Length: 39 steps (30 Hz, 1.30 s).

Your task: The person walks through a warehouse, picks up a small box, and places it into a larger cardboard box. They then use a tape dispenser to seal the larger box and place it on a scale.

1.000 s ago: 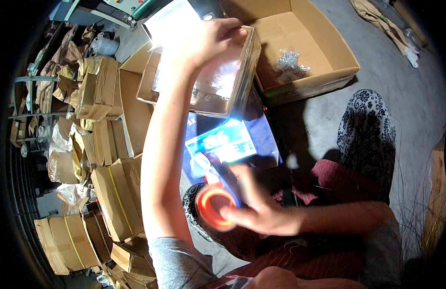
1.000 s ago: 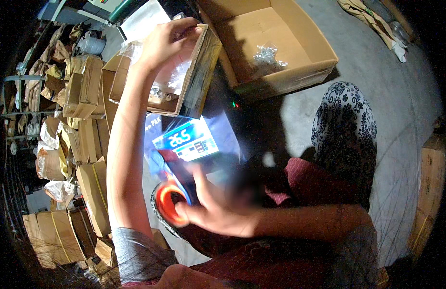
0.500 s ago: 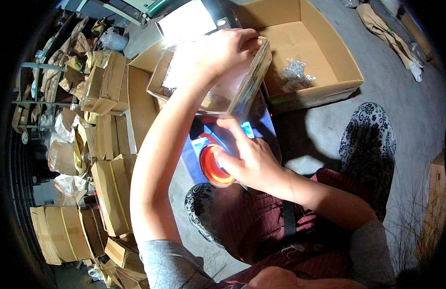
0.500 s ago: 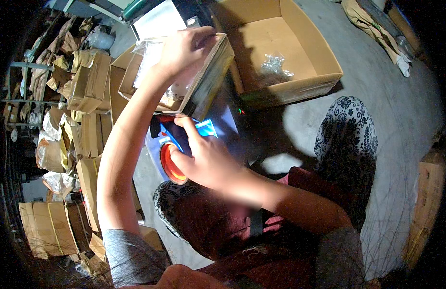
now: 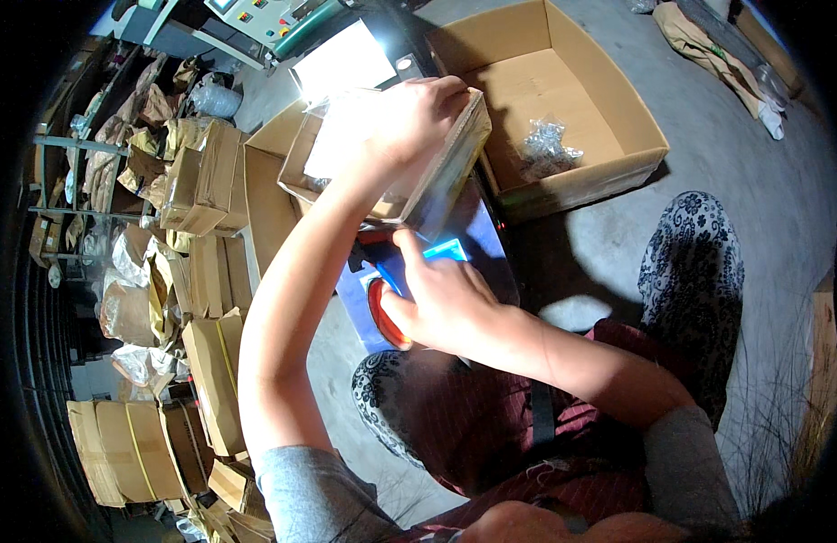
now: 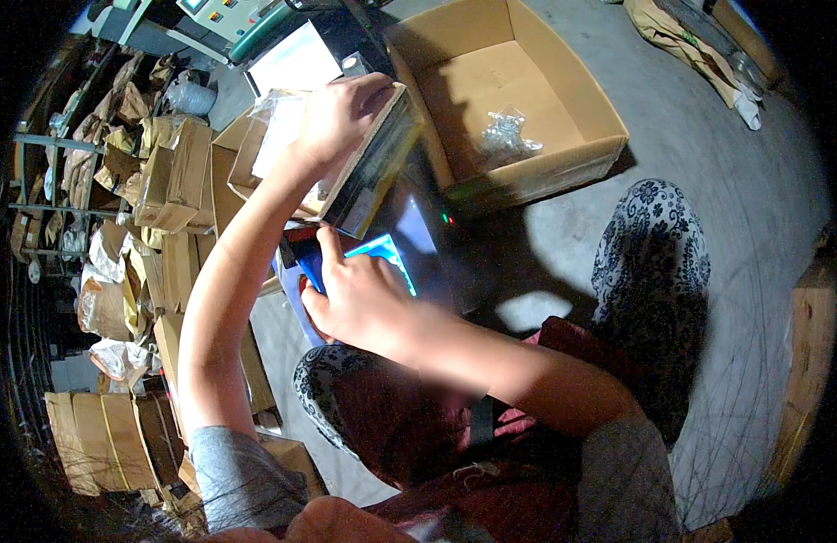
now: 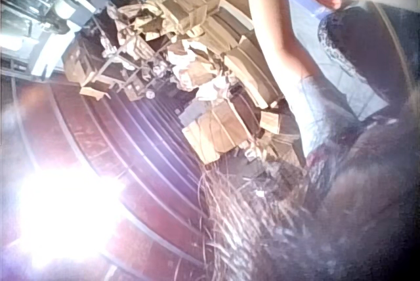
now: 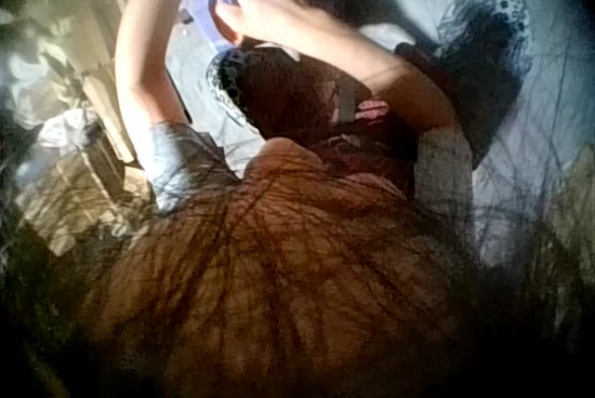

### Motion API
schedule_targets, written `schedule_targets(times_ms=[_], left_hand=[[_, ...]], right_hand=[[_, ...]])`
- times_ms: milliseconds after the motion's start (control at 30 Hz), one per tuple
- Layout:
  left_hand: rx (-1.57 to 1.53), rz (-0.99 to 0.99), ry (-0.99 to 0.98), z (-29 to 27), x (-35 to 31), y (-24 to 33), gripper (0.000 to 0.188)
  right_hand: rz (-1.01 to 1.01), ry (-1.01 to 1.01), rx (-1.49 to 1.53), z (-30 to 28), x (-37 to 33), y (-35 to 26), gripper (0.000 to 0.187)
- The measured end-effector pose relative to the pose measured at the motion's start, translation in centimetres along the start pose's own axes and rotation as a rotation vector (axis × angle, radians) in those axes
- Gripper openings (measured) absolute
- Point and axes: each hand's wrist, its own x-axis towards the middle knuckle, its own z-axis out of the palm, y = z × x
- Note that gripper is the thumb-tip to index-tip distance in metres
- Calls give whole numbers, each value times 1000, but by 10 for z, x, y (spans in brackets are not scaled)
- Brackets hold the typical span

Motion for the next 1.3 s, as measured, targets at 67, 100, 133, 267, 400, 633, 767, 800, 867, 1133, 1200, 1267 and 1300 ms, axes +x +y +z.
schedule_targets(times_ms=[67, 100, 133, 267, 400, 633, 767, 800, 867, 1133, 1200, 1267, 1300], left_hand=[[-12, 5, 10, 2, 0, -1, 28], [-18, 7, 15, 4, -1, -1, 27], [-18, 34, 30, 5, -2, -6, 27], [-15, 74, 55, 9, -4, -14, 27], [14, 52, 75, 7, -4, -9, 27], [18, 84, 83, 8, -8, -13, 27], [21, 95, 92, 9, -7, -11, 26], [25, 100, 82, 8, -4, -11, 27], [41, 100, 61, 9, -5, -11, 28], [58, 162, 65, 12, -5, -21, 26], [49, 141, 45, 12, -5, -20, 26], [64, 132, 53, 13, -7, -20, 25], [67, 130, 55, 15, -6, -20, 25]], right_hand=[[-52, 41, -65, 6, 3, 0, 61], [-76, 61, -104, 8, 5, 0, 60], [-102, 81, -144, 9, 7, -1, 60], [-47, 18, 51, 5, 10, 3, 55], [-107, 164, 334, 26, 10, 11, 55], [-72, 99, 148, 36, 16, 4, 50], [73, 44, 661, 47, 19, 3, 55], [54, 66, 724, 50, 23, 5, 57], [-62, 142, 658, 61, 28, 14, 61], [-152, 35, 136, 39, 43, 4, 36], [-93, -31, 101, 34, 43, 4, 31], [-11, -41, 101, 36, 49, 1, 33], [-16, 37, 261, 45, 55, 6, 34]])
